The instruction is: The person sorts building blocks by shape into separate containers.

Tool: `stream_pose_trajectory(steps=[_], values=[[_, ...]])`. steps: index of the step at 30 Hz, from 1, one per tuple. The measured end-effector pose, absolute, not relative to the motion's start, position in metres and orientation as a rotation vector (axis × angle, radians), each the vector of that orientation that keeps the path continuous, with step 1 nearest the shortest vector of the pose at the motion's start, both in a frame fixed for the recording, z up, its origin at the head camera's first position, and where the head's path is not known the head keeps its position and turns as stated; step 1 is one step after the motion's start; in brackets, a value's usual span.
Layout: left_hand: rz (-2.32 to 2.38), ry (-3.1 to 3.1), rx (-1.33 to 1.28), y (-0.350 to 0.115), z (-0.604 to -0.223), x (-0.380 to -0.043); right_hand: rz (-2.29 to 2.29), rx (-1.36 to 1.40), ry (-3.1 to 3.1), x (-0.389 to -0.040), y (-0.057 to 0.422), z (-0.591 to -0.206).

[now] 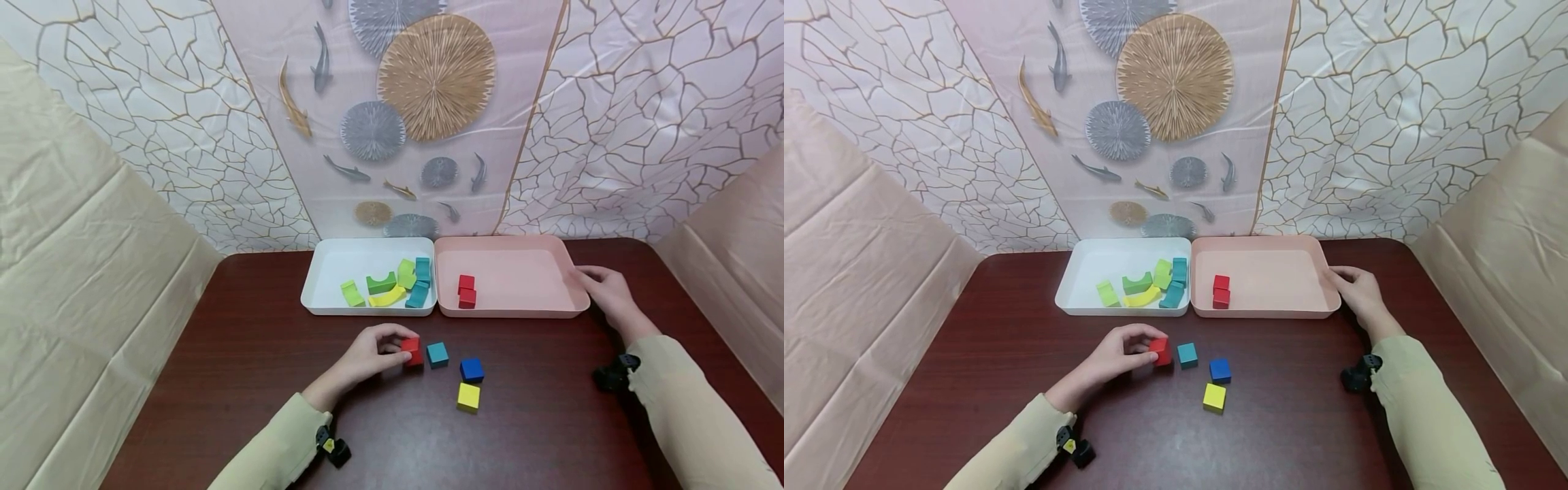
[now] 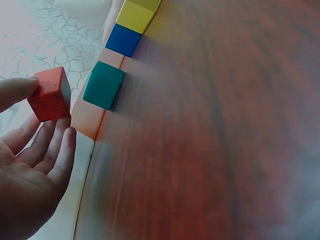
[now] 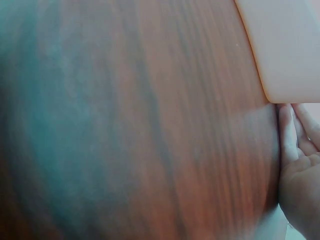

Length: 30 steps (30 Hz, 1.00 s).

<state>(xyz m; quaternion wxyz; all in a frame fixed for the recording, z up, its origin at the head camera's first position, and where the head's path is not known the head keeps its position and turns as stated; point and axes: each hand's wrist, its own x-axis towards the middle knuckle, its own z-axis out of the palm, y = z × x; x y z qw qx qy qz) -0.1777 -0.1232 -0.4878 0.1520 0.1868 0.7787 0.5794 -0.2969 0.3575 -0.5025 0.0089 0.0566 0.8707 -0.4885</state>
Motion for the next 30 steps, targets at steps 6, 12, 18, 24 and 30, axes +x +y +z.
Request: stream_pose_trajectory(steps=[6,12,18,24,30], values=[[1.69,2.246,0.529,-0.116,-0.486,-0.184,-1.532,0.178,2.724,-0.296,0.357,-0.504],[1.735,2.256,0.545,-0.111,-0.482,-0.189,-1.532,0.179,2.717,-0.297,0.358,-0.504],[1.742,2.269,0.53,-0.103,-0.477,-0.196,-1.531,0.17,2.716,-0.297,0.358,-0.504],[1.747,2.266,0.49,-0.093,-0.471,-0.205,-1.522,0.184,2.712,-0.296,0.357,-0.502],[1.742,2.273,0.527,-0.086,-0.464,-0.213,-1.524,0.188,2.715,-0.297,0.356,-0.501]])
